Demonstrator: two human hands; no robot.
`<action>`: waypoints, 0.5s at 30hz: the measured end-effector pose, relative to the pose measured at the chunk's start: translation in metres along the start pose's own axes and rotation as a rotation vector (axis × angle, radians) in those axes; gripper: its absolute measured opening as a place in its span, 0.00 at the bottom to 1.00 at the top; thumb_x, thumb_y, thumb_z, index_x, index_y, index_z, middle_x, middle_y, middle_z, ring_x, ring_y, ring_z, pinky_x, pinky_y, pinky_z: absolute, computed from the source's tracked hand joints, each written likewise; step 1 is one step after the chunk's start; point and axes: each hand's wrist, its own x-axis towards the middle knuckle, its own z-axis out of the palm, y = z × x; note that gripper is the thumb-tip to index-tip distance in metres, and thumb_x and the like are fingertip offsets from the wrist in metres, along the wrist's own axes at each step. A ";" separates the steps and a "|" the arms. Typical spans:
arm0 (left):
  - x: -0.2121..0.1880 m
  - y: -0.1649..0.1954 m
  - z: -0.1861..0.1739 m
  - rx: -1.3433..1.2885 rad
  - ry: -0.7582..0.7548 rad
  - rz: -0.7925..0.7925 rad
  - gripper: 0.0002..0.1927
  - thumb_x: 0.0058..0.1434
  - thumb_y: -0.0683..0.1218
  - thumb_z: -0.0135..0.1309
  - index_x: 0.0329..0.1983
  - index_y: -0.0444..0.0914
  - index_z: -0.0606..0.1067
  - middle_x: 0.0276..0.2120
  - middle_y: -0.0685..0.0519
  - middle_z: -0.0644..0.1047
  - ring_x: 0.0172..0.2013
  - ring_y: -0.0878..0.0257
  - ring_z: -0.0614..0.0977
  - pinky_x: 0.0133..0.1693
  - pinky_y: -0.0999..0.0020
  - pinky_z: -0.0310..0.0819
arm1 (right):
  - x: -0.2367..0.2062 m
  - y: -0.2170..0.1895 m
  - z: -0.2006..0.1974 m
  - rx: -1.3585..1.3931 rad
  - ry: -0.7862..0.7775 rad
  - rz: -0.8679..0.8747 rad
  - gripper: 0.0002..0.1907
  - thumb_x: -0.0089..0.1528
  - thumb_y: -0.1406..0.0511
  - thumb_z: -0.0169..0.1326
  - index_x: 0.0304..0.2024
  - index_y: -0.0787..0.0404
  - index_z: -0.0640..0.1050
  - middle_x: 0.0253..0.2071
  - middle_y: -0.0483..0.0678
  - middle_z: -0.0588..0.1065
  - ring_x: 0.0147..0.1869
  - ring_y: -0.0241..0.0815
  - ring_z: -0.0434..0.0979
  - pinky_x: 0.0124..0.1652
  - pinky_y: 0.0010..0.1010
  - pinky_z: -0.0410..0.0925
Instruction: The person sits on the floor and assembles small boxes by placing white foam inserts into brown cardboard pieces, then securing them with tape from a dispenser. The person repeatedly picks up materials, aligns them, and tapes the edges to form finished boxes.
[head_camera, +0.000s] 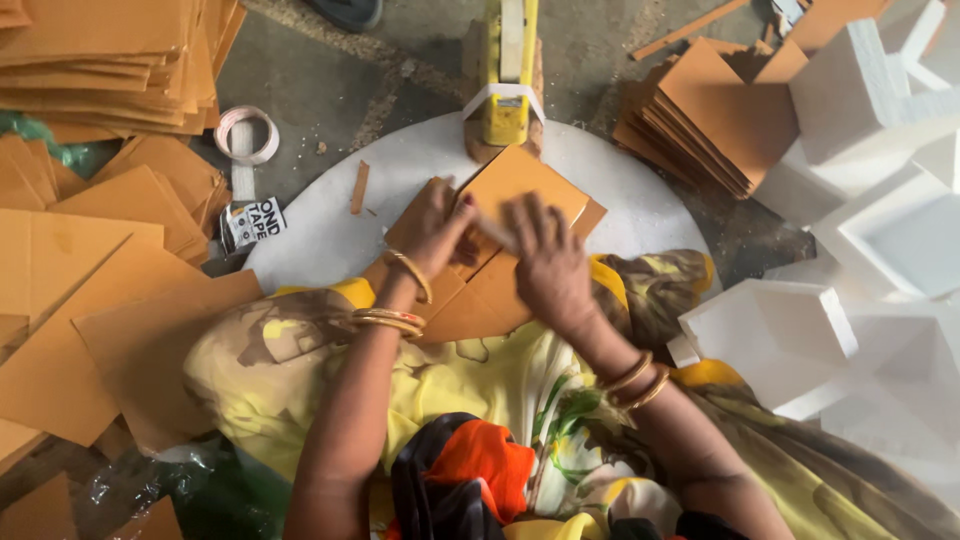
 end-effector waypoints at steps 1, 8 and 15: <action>0.000 -0.001 0.002 -0.044 -0.035 -0.020 0.34 0.63 0.62 0.51 0.69 0.44 0.65 0.43 0.43 0.81 0.37 0.53 0.85 0.38 0.63 0.79 | -0.005 -0.013 0.004 -0.055 -0.018 -0.044 0.45 0.51 0.69 0.55 0.72 0.61 0.59 0.72 0.59 0.61 0.65 0.58 0.67 0.53 0.45 0.69; 0.003 -0.029 0.004 -0.331 -0.141 -0.117 0.40 0.58 0.64 0.58 0.70 0.48 0.58 0.42 0.38 0.79 0.28 0.55 0.85 0.29 0.65 0.80 | 0.004 -0.018 0.005 -0.042 -0.095 -0.101 0.39 0.55 0.63 0.57 0.69 0.61 0.66 0.71 0.55 0.62 0.63 0.56 0.66 0.48 0.46 0.69; 0.038 -0.070 0.030 -0.794 0.114 0.133 0.29 0.59 0.44 0.61 0.62 0.42 0.65 0.50 0.51 0.74 0.48 0.64 0.80 0.48 0.64 0.78 | 0.031 0.001 0.002 0.355 -0.168 0.016 0.32 0.57 0.52 0.64 0.59 0.57 0.76 0.50 0.54 0.75 0.47 0.56 0.75 0.39 0.43 0.73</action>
